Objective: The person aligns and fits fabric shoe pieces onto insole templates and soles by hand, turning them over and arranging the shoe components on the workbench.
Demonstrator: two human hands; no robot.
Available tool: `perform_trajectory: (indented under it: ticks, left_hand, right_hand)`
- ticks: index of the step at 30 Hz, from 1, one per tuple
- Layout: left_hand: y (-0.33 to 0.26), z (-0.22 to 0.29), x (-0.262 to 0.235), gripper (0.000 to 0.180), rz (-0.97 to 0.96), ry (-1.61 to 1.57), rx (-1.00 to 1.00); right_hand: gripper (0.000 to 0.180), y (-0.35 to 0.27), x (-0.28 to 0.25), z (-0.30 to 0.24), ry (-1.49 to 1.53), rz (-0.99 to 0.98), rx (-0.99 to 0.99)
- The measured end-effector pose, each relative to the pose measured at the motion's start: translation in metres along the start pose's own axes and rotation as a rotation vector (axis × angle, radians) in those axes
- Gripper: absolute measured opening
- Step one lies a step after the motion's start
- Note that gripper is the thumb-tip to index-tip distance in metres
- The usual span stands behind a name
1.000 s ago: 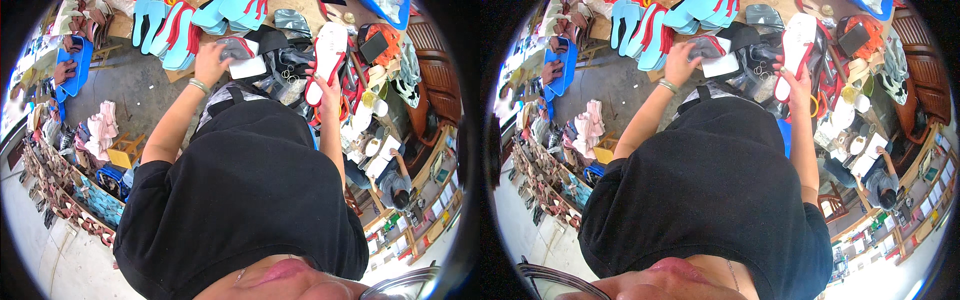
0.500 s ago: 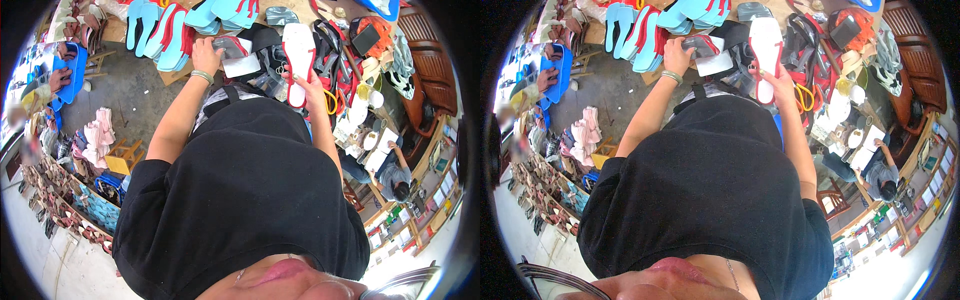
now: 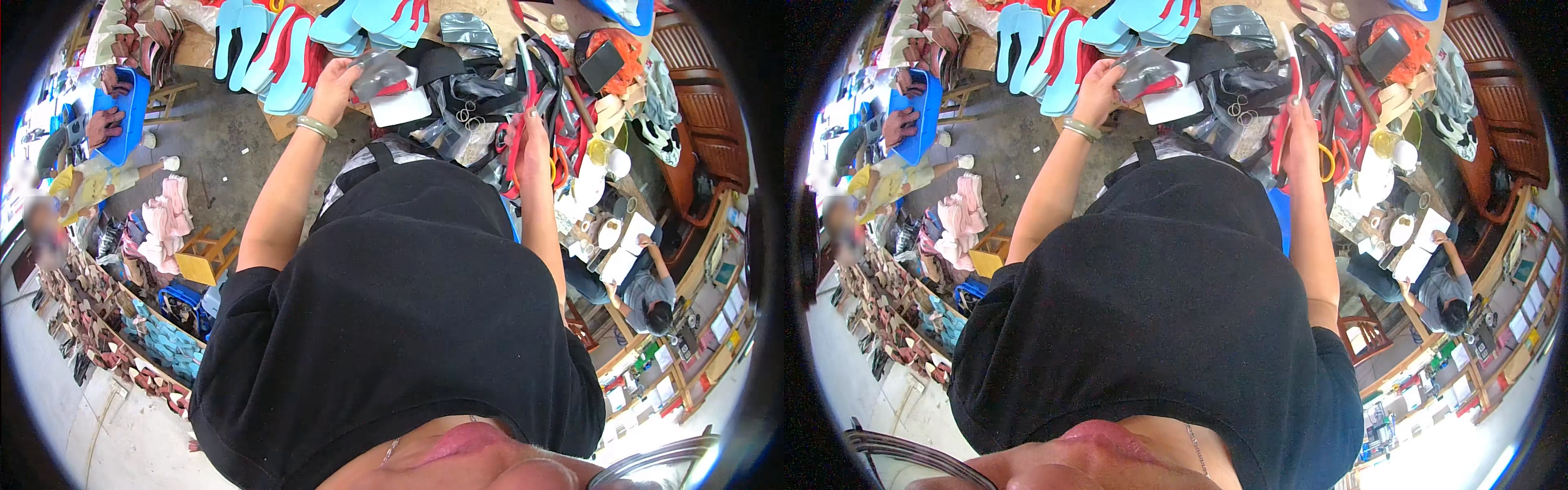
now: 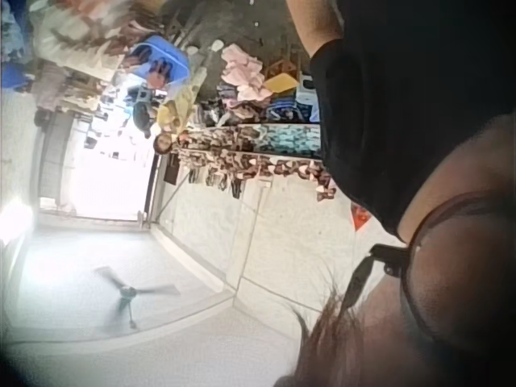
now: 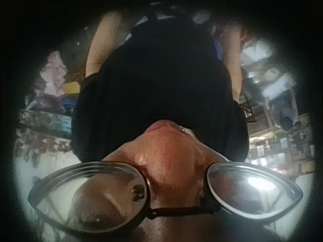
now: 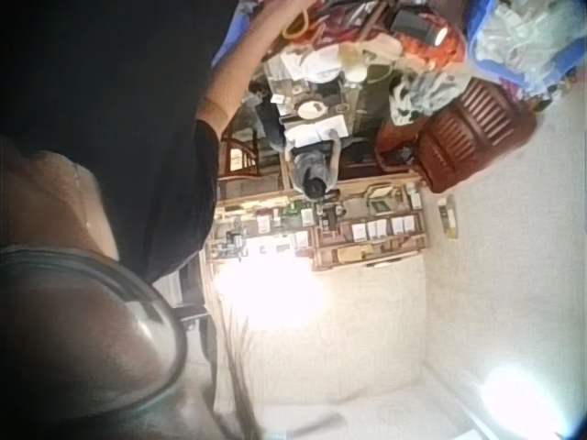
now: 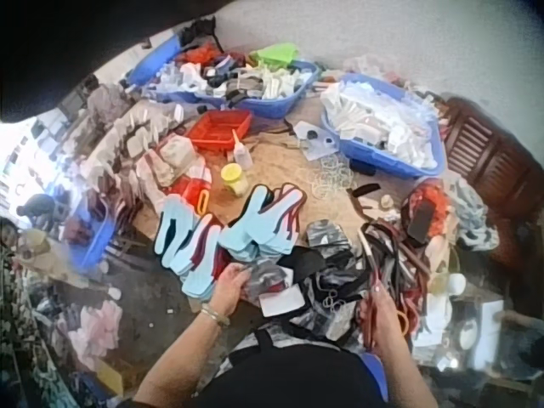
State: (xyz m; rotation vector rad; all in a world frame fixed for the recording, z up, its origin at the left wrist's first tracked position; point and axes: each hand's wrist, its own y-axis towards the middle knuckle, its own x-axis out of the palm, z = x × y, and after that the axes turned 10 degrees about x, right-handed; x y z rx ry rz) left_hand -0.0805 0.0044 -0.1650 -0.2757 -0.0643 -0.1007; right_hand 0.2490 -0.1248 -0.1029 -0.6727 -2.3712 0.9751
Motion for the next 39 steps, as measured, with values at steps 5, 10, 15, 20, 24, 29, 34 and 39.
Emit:
perform_trajectory:
  ticks: [5,10,15,20,24,29,34,39]
  left_hand:
    - [-0.038,0.054,0.037,0.028,-0.187,-0.324,-0.007]
    - [-0.069,0.093,0.059,0.03,-0.284,-0.235,0.19]
    - [-0.084,0.1,0.057,0.029,-0.355,-0.113,0.538]
    - [-0.102,0.107,0.051,0.03,-0.402,0.07,0.695]
    - [-0.111,0.108,0.049,0.032,-0.41,0.088,0.71]
    - [-0.12,0.108,0.046,0.035,-0.393,-0.023,0.663]
    - [-0.128,0.102,0.036,0.039,-0.386,-0.025,0.676]
    - [-0.149,0.129,0.006,0.036,-0.317,0.244,0.789]
  right_hand:
    - [0.054,-0.032,0.051,-0.015,0.017,-0.355,-0.101]
    - [0.055,-0.051,0.095,-0.022,-0.055,-0.501,-0.129]
    - [0.051,-0.064,0.122,-0.022,-0.078,-0.496,-0.061]
    - [0.029,-0.075,0.134,-0.016,-0.053,-0.536,-0.135]
    - [0.058,-0.076,0.133,-0.011,-0.067,-0.54,-0.114]
    - [0.058,-0.084,0.141,-0.006,-0.066,-0.59,-0.136]
    - [0.058,-0.077,0.143,0.003,-0.177,-0.56,-0.146]
    - [0.061,-0.08,0.168,0.013,-0.237,-0.695,-0.114]
